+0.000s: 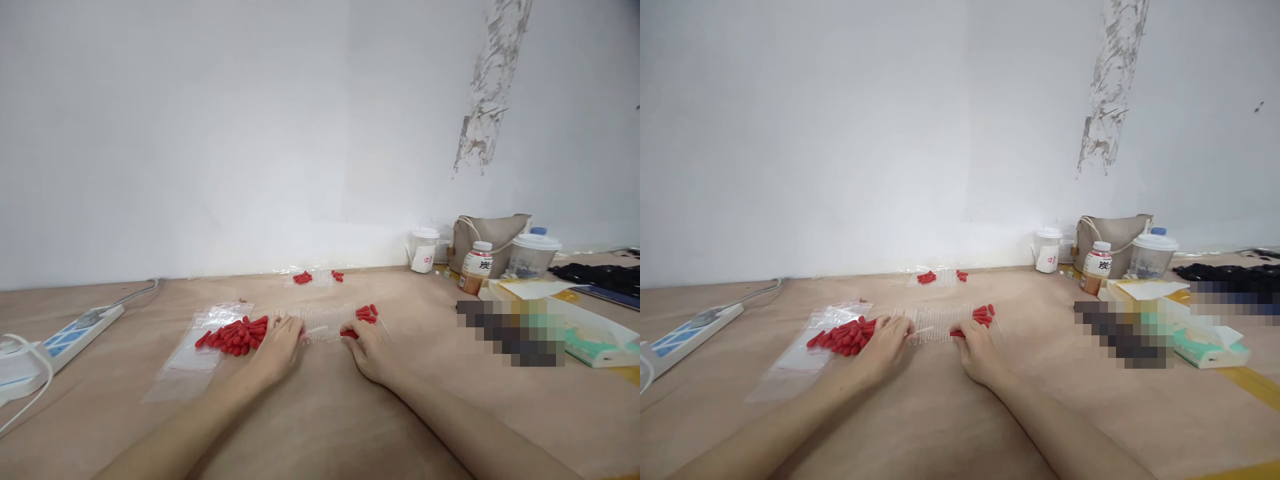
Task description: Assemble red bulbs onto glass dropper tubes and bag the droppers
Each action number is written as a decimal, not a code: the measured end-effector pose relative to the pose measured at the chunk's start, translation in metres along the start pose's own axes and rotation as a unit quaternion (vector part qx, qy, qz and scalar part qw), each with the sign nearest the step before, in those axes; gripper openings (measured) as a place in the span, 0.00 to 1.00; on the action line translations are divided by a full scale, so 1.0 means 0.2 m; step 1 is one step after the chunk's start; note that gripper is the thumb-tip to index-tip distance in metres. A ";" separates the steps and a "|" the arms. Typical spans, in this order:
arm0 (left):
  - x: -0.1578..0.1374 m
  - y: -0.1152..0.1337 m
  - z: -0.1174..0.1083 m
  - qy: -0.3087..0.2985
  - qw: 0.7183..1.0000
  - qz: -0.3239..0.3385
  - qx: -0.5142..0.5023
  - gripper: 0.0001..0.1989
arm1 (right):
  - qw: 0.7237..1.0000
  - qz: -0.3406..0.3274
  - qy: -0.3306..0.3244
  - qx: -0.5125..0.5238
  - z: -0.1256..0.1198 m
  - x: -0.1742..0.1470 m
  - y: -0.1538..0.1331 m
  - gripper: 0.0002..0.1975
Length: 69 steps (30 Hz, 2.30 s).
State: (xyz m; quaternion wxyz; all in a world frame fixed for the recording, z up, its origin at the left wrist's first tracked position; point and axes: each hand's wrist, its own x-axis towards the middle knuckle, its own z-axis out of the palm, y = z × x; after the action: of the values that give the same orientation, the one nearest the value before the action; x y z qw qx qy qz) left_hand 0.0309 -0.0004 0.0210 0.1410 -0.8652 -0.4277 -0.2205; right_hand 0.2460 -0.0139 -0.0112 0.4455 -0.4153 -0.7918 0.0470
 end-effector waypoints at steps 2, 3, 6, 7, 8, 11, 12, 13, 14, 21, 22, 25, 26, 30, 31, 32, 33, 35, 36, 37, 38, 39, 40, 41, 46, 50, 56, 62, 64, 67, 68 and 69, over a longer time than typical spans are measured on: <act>-0.11 -0.02 -0.02 0.020 0.998 0.033 -0.048 0.08 | 0.999 0.018 -0.015 0.032 0.00 0.00 -0.02 0.07; -0.15 -0.03 -0.03 0.032 0.997 0.046 -0.060 0.09 | 0.998 0.024 -0.026 0.050 0.01 0.00 -0.04 0.09; -0.20 -0.04 0.00 0.059 0.993 0.070 -0.081 0.14 | 0.994 0.023 -0.064 0.086 0.02 0.01 -0.08 0.13; -0.21 -0.04 0.01 0.062 0.992 0.070 -0.086 0.16 | 0.993 0.014 -0.078 0.088 0.02 0.02 -0.09 0.13; -0.20 -0.04 0.02 0.063 0.992 0.067 -0.088 0.16 | 0.992 0.006 -0.088 0.086 0.03 0.02 -0.10 0.12; -0.20 -0.05 0.05 0.065 0.993 0.050 -0.089 0.16 | 0.992 -0.009 -0.093 0.081 0.05 0.02 -0.12 0.09; -0.20 -0.05 0.05 0.067 0.993 0.047 -0.090 0.16 | 0.992 -0.012 -0.089 0.084 0.05 0.02 -0.12 0.09; -0.20 -0.05 0.05 0.067 0.992 0.047 -0.093 0.16 | 0.992 -0.015 -0.087 0.090 0.06 0.01 -0.13 0.09; -0.20 -0.05 0.06 0.070 0.992 0.048 -0.097 0.16 | 0.992 -0.019 -0.084 0.097 0.06 0.01 -0.13 0.09; -0.21 -0.05 0.06 0.082 0.988 0.069 -0.107 0.15 | 0.991 -0.015 -0.064 0.116 0.08 0.00 -0.12 0.06; -0.20 -0.05 0.06 0.083 0.988 0.070 -0.109 0.16 | 0.991 -0.012 -0.062 0.115 0.09 0.00 -0.12 0.06; -0.20 -0.04 0.06 0.084 0.987 0.071 -0.117 0.15 | 0.992 -0.004 -0.056 0.114 0.09 0.00 -0.11 0.06; -0.20 -0.04 0.07 0.082 0.987 0.073 -0.120 0.15 | 0.991 -0.005 -0.057 0.118 0.10 0.00 -0.11 0.06; -0.21 -0.04 0.08 0.081 0.984 0.085 -0.131 0.15 | 0.988 -0.004 -0.070 0.137 0.11 0.00 -0.13 0.04; -0.21 -0.05 0.08 0.081 0.984 0.088 -0.132 0.16 | 0.988 -0.003 -0.073 0.139 0.11 0.00 -0.13 0.03; -0.21 -0.05 0.08 0.080 0.984 0.092 -0.134 0.16 | 0.987 -0.003 -0.076 0.142 0.11 0.00 -0.13 0.03; -0.21 -0.05 0.08 0.077 0.983 0.095 -0.135 0.16 | 0.987 -0.004 -0.077 0.144 0.11 -0.01 -0.13 0.03; -0.22 -0.05 0.08 0.073 0.983 0.102 -0.136 0.16 | 0.986 -0.007 -0.075 0.147 0.11 -0.01 -0.13 0.04; -0.22 -0.04 0.08 0.070 0.983 0.104 -0.137 0.16 | 0.986 -0.010 -0.073 0.147 0.11 -0.01 -0.12 0.05; -0.21 -0.04 0.08 0.069 0.982 0.106 -0.137 0.15 | 0.987 -0.016 -0.072 0.145 0.11 -0.02 -0.12 0.05; -0.21 -0.04 0.08 0.068 0.982 0.109 -0.138 0.15 | 0.987 -0.022 -0.071 0.141 0.11 -0.02 -0.12 0.05; -0.21 -0.04 0.07 0.068 0.982 0.113 -0.137 0.15 | 0.988 -0.028 -0.072 0.136 0.11 -0.03 -0.12 0.06; -0.21 -0.03 0.07 0.067 0.982 0.118 -0.134 0.15 | 0.988 -0.035 -0.074 0.130 0.11 -0.03 -0.12 0.06; -0.21 -0.03 0.07 0.067 0.982 0.123 -0.129 0.15 | 0.989 -0.044 -0.076 0.123 0.11 -0.03 -0.11 0.07; -0.21 -0.01 0.04 0.082 0.981 0.150 -0.089 0.16 | 0.990 -0.105 -0.090 0.029 0.10 -0.02 -0.10 0.08; -0.20 0.00 0.03 0.067 0.982 0.164 -0.062 0.16 | 0.974 -0.171 -0.119 -0.093 0.07 -0.01 -0.10 0.08; -0.19 0.01 0.02 0.049 0.984 0.152 -0.086 0.14 | 0.957 -0.212 -0.121 -0.160 0.05 -0.01 -0.11 0.10; -0.20 0.01 0.03 0.023 0.984 0.130 -0.119 0.13 | 0.954 -0.229 -0.128 -0.144 0.09 0.01 -0.09 0.09; -0.20 0.02 0.03 0.027 0.985 0.122 -0.121 0.13 | 0.954 -0.232 -0.132 -0.139 0.10 0.02 -0.09 0.08; -0.19 0.02 0.05 0.032 0.985 0.114 -0.124 0.13 | 0.956 -0.233 -0.132 -0.123 0.10 0.02 -0.10 0.09; -0.19 0.02 0.05 0.033 0.985 0.113 -0.126 0.13 | 0.957 -0.230 -0.132 -0.115 0.11 0.02 -0.10 0.09; -0.19 0.02 0.05 0.034 0.985 0.113 -0.128 0.13 | 0.959 -0.225 -0.132 -0.107 0.11 0.02 -0.11 0.09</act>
State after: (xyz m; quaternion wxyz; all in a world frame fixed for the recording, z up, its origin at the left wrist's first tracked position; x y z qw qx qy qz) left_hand 0.0165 -0.0250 -0.0069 0.0673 -0.9108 -0.2904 -0.2858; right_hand 0.2159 -0.0183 -0.0119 0.2886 -0.2621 -0.9170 -0.0847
